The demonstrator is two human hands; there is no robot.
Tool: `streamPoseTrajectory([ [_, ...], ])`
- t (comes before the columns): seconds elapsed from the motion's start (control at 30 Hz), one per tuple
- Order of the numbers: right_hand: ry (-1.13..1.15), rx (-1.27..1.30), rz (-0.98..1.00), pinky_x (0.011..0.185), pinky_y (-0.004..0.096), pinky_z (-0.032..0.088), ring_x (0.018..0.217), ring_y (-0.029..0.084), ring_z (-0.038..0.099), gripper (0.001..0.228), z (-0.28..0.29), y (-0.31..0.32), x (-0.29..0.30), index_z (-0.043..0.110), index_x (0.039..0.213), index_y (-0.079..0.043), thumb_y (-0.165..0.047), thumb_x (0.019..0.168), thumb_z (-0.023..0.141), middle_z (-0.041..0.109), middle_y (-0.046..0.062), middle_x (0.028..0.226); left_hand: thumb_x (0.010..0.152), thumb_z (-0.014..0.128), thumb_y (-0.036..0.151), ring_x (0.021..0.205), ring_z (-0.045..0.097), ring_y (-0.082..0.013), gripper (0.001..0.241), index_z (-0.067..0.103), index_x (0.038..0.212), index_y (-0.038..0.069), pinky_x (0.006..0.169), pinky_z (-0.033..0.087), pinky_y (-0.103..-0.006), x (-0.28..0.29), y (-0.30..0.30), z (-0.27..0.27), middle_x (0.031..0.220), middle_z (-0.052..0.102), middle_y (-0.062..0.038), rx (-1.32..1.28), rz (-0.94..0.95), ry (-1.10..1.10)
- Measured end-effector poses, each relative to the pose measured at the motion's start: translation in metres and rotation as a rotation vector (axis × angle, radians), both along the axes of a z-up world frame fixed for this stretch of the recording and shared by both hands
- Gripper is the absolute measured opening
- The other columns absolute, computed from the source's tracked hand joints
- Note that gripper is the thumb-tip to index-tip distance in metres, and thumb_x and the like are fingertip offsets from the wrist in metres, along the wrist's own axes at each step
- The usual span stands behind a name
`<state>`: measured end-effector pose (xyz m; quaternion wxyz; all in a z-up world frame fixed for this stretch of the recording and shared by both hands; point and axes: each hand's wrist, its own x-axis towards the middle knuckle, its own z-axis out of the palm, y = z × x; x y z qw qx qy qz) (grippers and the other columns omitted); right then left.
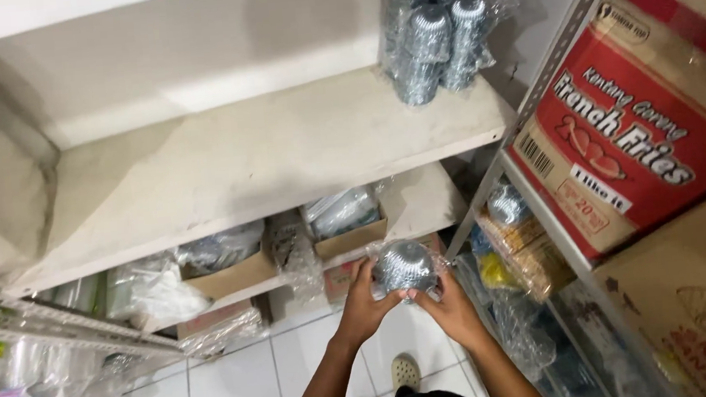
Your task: The person organizes silver-colored metal bowls by picking them up from a shelf, inspecting them, and placing some into a pink plastic basket while rearranging others on the shelf.
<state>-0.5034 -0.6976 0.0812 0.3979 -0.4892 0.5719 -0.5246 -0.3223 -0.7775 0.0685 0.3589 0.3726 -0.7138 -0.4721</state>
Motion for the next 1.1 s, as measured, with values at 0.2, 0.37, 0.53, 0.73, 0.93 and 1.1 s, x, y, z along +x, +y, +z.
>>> streamPoseTrajectory([
  [0.2, -0.008, -0.056, -0.205, 0.101, 0.037, 0.053, 0.124, 0.024, 0.061, 0.077, 0.027, -0.045, -0.069, 0.037, 0.154, -0.005, -0.013, 0.087, 0.074, 0.058, 0.016, 0.135, 0.079, 0.086, 0.027, 0.133, 0.054, -0.0303, 0.096, 0.03, 0.154, 0.004, 0.111, 0.043, -0.0423, -0.092, -0.063, 0.028, 0.144, 0.053, -0.02, -0.008, -0.061, 0.153],
  [0.37, 0.074, -0.258, -0.288, 0.104, 0.038, 0.051, 0.126, 0.025, 0.061, 0.071, 0.053, -0.085, -0.122, 0.041, 0.151, -0.002, -0.01, 0.089, 0.075, 0.061, 0.016, 0.136, 0.084, 0.084, 0.024, 0.139, 0.05, -0.0341, 0.087, 0.035, 0.153, 0.003, 0.113, 0.044, -0.0442, -0.157, -0.112, 0.054, 0.15, 0.047, -0.023, -0.233, -0.115, 0.122],
  [0.53, 0.062, -0.309, -0.321, 0.109, 0.038, 0.051, 0.129, 0.025, 0.06, 0.071, 0.096, -0.138, -0.159, 0.037, 0.154, -0.004, -0.007, 0.092, 0.073, 0.059, 0.015, 0.139, 0.082, 0.085, 0.022, 0.137, 0.043, -0.0418, 0.083, 0.038, 0.147, 0.0, 0.114, 0.038, -0.0465, -0.206, -0.172, 0.094, 0.144, 0.043, -0.027, -0.504, -0.051, 0.043],
  [0.73, 0.154, -0.543, -0.388, 0.109, 0.037, 0.051, 0.132, 0.027, 0.059, 0.068, 0.13, -0.213, -0.196, 0.036, 0.154, 0.001, -0.003, 0.096, 0.07, 0.056, 0.017, 0.143, 0.082, 0.082, 0.028, 0.133, 0.052, -0.0377, 0.081, 0.043, 0.148, 0.003, 0.114, 0.041, -0.0431, -0.251, -0.246, 0.15, 0.14, 0.051, -0.022, -0.54, -0.108, 0.102],
  [0.93, 0.092, -0.676, -0.407, 0.108, 0.036, 0.053, 0.127, 0.025, 0.062, 0.063, 0.134, -0.296, -0.242, 0.039, 0.151, 0.004, -0.005, 0.099, 0.072, 0.057, 0.017, 0.14, 0.082, 0.077, 0.031, 0.129, 0.052, -0.041, 0.079, 0.044, 0.15, 0.006, 0.112, 0.038, -0.0488, -0.29, -0.311, 0.189, 0.144, 0.056, -0.02, -0.685, -0.051, -0.028],
  [1.1, 0.212, -0.704, -0.543, 0.108, 0.035, 0.051, 0.126, 0.024, 0.059, 0.066, 0.142, -0.376, -0.289, 0.041, 0.148, 0.006, -0.004, 0.095, 0.078, 0.056, 0.019, 0.139, 0.088, 0.079, 0.039, 0.119, 0.058, -0.0431, 0.073, 0.048, 0.146, 0.005, 0.103, 0.045, -0.05, -0.328, -0.377, 0.213, 0.127, 0.065, -0.022, -0.795, 0.0, -0.215],
])
